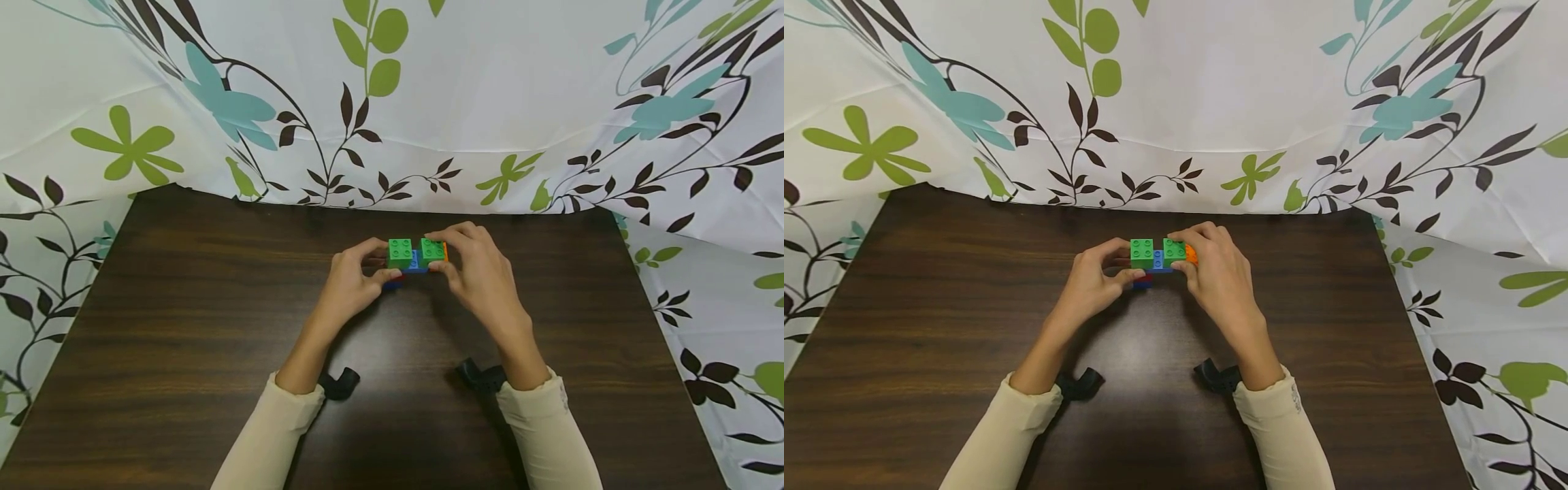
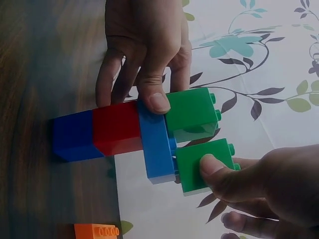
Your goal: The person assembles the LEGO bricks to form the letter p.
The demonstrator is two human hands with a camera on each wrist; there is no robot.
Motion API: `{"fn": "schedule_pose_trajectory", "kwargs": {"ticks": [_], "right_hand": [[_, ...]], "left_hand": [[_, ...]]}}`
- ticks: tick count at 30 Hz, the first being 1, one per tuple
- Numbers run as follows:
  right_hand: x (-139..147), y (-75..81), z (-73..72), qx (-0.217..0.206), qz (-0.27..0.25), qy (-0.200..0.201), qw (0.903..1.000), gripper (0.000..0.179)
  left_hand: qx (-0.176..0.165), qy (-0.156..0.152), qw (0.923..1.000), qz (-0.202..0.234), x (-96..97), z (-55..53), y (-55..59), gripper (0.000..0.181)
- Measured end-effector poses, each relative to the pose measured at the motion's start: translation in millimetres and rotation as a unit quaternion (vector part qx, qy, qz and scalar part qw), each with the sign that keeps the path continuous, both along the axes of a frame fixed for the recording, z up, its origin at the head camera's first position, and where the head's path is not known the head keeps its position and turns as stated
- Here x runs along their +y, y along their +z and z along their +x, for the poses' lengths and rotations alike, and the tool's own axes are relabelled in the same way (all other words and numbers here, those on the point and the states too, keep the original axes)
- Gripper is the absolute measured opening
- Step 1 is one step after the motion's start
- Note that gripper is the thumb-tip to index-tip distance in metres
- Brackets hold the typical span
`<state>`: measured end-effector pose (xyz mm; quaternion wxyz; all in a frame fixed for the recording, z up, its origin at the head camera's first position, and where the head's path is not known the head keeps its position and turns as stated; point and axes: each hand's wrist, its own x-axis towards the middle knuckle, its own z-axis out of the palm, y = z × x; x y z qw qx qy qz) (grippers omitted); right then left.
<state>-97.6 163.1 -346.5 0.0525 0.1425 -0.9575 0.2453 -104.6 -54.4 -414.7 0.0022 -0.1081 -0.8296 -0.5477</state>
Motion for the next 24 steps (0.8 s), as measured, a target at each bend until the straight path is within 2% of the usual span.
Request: {"fn": "schedule_pose_trajectory", "kwargs": {"ticks": [15,24], "right_hand": [[4.1,-2.9,-1.8,-0.008,-0.010,0.002,0.9999,0.046],[-1.5,-0.9,-0.5,0.000,0.007,0.001,1.0000,0.048]], "left_hand": [[0.004,0.004,0.9999,-0.013,0.1,0.5,0.7,0.031],[0.006,0.006,0.9999,-0.014,1.0,0.4,1.3,0.032]]}}
